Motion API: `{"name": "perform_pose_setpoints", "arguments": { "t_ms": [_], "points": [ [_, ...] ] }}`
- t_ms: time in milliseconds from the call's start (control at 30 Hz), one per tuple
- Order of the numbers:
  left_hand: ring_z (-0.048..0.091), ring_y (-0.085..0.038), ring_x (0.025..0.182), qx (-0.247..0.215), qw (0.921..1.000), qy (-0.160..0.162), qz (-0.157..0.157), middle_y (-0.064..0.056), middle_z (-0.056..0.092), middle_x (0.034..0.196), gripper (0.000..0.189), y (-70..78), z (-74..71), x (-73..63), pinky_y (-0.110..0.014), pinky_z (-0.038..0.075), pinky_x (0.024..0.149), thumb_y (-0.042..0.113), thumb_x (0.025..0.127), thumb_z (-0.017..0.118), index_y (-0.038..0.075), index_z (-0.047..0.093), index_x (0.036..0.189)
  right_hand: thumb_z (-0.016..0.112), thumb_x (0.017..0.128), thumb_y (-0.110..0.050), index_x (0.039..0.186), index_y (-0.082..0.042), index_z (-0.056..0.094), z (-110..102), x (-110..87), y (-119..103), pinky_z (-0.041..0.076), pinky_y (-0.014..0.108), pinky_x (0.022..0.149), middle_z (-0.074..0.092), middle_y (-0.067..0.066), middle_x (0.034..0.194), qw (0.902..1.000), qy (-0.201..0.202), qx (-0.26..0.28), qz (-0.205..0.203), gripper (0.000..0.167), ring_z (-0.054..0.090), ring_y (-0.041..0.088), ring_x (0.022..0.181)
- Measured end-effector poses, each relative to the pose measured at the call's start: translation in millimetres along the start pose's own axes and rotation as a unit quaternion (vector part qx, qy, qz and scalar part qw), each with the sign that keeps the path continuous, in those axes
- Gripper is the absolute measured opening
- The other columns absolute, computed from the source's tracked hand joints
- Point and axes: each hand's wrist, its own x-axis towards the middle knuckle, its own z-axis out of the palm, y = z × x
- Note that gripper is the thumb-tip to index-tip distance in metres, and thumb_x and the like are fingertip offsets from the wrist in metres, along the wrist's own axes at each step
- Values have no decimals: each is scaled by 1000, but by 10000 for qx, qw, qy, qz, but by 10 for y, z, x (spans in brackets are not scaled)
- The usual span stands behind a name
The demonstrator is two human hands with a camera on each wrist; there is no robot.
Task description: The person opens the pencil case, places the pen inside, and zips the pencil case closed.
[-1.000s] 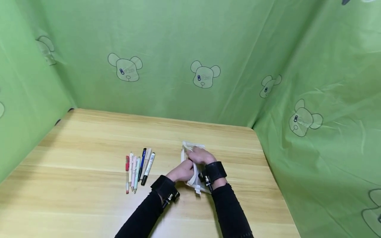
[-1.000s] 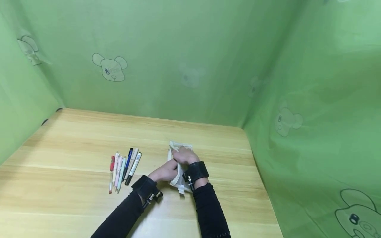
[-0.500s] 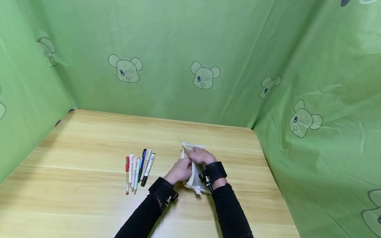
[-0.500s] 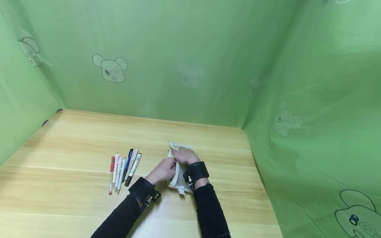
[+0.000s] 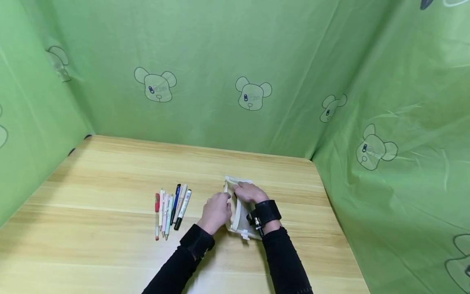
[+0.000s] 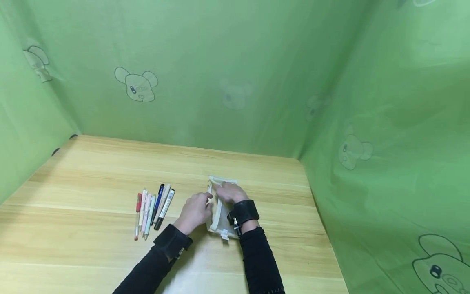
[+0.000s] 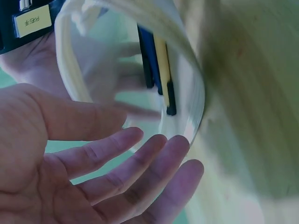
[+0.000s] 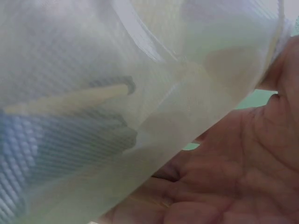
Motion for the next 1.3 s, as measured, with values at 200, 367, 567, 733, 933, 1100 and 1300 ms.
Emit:
{"name": "perform_pose_setpoints", "arguments": {
  "t_ms": [200, 367, 567, 733, 933, 1100, 1300],
  "points": [
    [69, -39, 90, 476, 9981, 400, 32, -20, 71, 104, 27, -21, -93, -59, -48, 60, 67, 7, 90, 69, 0, 69, 116, 30, 104, -40, 151, 3, 42, 23, 11, -2, 37, 50, 120, 45, 24, 155, 10000, 27, -22, -28, 65, 42, 41, 146],
    [67, -37, 87, 929, 9932, 698, -14, -21, 71, 98, 26, -63, -164, -90, -45, 59, 68, 8, 88, 72, -2, 70, 112, 30, 104, -41, 151, 2, 42, 35, 16, 1, 36, 51, 121, 45, 24, 156, 10000, 20, 15, 16, 65, 41, 41, 146],
    [67, -37, 85, 1360, 9864, 911, -123, -21, 72, 97, 26, -151, -240, -116, -46, 59, 67, 9, 87, 74, -1, 71, 111, 29, 105, -41, 152, 3, 40, 47, 26, 1, 33, 51, 123, 42, 24, 158, 10000, 10, -35, -49, 65, 38, 42, 148],
    [66, -37, 75, 1587, 9788, 1292, -59, -19, 70, 84, 13, -246, -307, -125, -45, 58, 60, 4, 84, 75, -2, 70, 95, 29, 105, -41, 152, 2, 40, 46, 12, 3, 33, 51, 123, 41, 24, 158, 10000, -6, 46, 41, 65, 37, 41, 149],
    [64, -37, 70, 1585, 9766, 1446, -145, -20, 68, 80, 4, -342, -413, -110, -46, 56, 55, -3, 83, 69, -2, 68, 88, 29, 105, -43, 154, 1, 37, 42, 17, 13, 30, 51, 125, 38, 22, 160, 9999, -47, 85, 93, 67, 34, 41, 151],
    [65, -38, 73, 1488, 9815, 1131, -404, -21, 67, 80, 9, -432, -475, -90, -45, 56, 55, -9, 81, 65, -3, 66, 87, 28, 105, -44, 154, 0, 38, 47, 14, 10, 31, 50, 124, 39, 22, 160, 9999, -40, 29, 98, 67, 35, 40, 151],
    [64, -38, 76, 1409, 9842, 654, -850, -25, 67, 87, 15, -535, -519, -80, -46, 56, 54, -12, 81, 62, -7, 66, 95, 27, 105, -44, 155, -1, 36, 47, 8, -2, 29, 50, 126, 37, 21, 162, 9999, -55, 25, 120, 67, 32, 39, 152]
  ]
}}
